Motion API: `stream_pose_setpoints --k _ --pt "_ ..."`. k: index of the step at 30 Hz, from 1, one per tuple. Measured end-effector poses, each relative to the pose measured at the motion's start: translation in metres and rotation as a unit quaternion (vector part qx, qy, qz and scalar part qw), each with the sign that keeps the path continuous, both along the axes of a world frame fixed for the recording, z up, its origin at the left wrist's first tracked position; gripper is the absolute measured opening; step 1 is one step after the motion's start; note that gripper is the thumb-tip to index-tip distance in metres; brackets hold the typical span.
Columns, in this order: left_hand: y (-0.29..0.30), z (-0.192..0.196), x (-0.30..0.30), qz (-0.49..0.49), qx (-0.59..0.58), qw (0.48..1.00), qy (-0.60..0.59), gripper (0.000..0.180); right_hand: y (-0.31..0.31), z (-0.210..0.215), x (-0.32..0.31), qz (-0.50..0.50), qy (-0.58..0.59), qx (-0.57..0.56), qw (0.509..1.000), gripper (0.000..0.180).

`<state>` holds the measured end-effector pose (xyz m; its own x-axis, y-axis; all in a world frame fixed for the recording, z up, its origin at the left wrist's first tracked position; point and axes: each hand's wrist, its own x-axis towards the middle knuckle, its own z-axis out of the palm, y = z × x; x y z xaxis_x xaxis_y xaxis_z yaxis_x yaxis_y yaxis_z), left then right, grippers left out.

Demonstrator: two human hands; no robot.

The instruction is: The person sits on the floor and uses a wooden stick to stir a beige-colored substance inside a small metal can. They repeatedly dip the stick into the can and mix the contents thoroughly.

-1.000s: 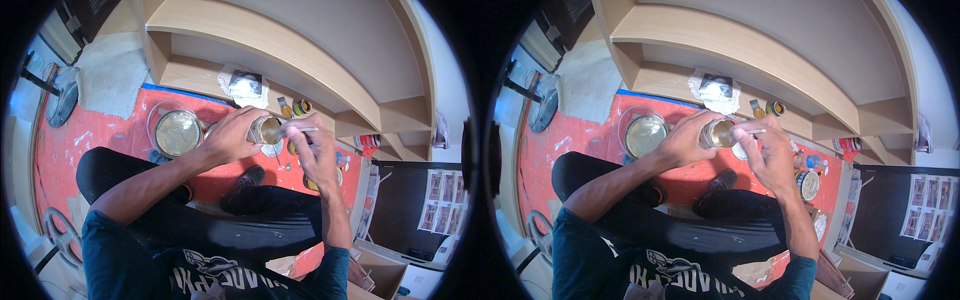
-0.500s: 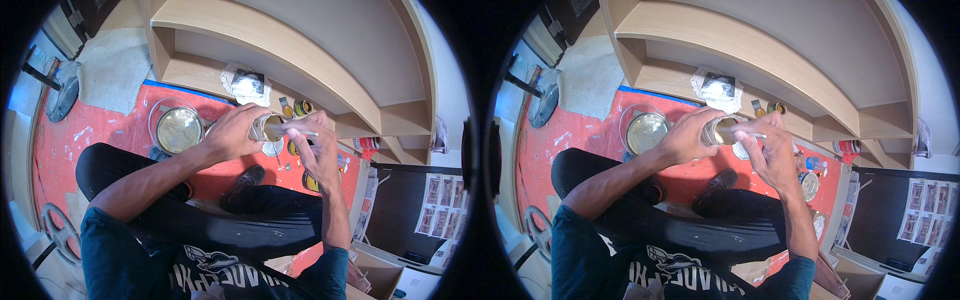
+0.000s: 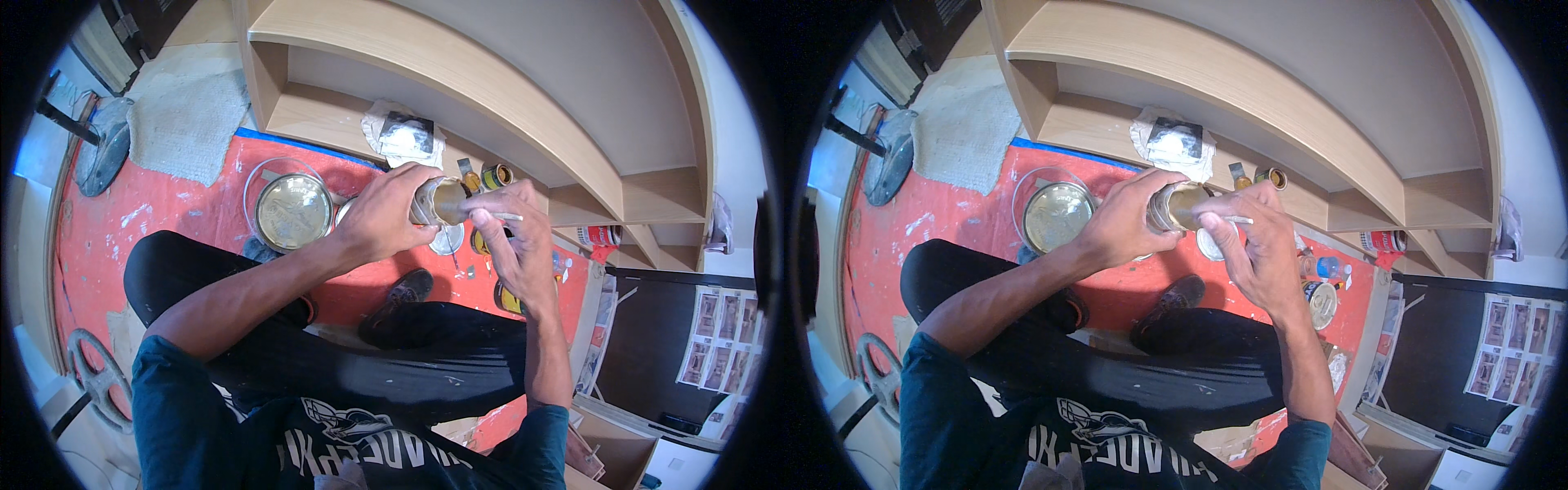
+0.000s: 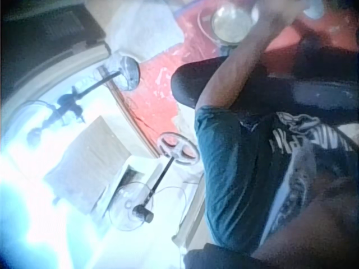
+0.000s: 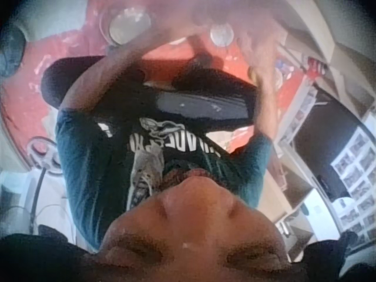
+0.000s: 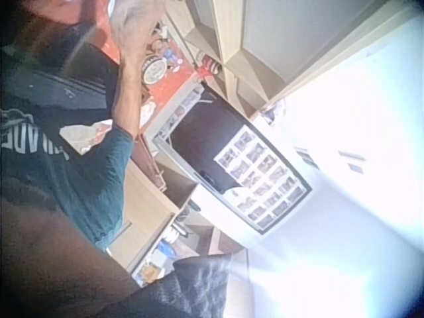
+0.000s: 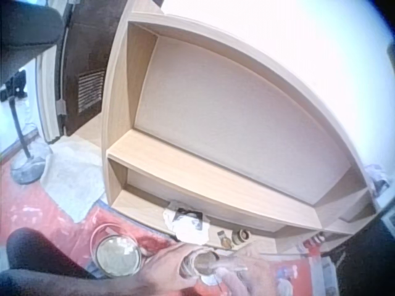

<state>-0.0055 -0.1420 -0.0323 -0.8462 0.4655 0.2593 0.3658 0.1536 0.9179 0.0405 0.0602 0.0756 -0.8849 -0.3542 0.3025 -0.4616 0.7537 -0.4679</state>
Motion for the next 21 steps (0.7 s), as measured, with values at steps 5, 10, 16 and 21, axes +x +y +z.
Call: stream_pose_setpoints --k 5,10,16,21 --pt "0.002 -0.001 0.003 0.005 0.01 1.0 0.009 0.062 -0.003 0.003 -0.003 -0.056 0.031 0.023 0.998 0.01" --pt "0.001 -0.002 0.003 0.008 0.004 1.0 0.013 0.062 -0.001 0.001 -0.003 -0.018 0.008 0.009 1.0 0.011" --pt "-0.001 -0.001 0.002 0.011 0.019 1.0 0.016 0.062 -0.002 0.004 -0.003 -0.001 -0.015 0.004 1.0 0.01" --pt "-0.001 -0.004 0.002 0.012 0.024 0.999 0.029 0.063 -0.007 0.002 -0.006 0.037 0.009 -0.014 0.999 0.012"
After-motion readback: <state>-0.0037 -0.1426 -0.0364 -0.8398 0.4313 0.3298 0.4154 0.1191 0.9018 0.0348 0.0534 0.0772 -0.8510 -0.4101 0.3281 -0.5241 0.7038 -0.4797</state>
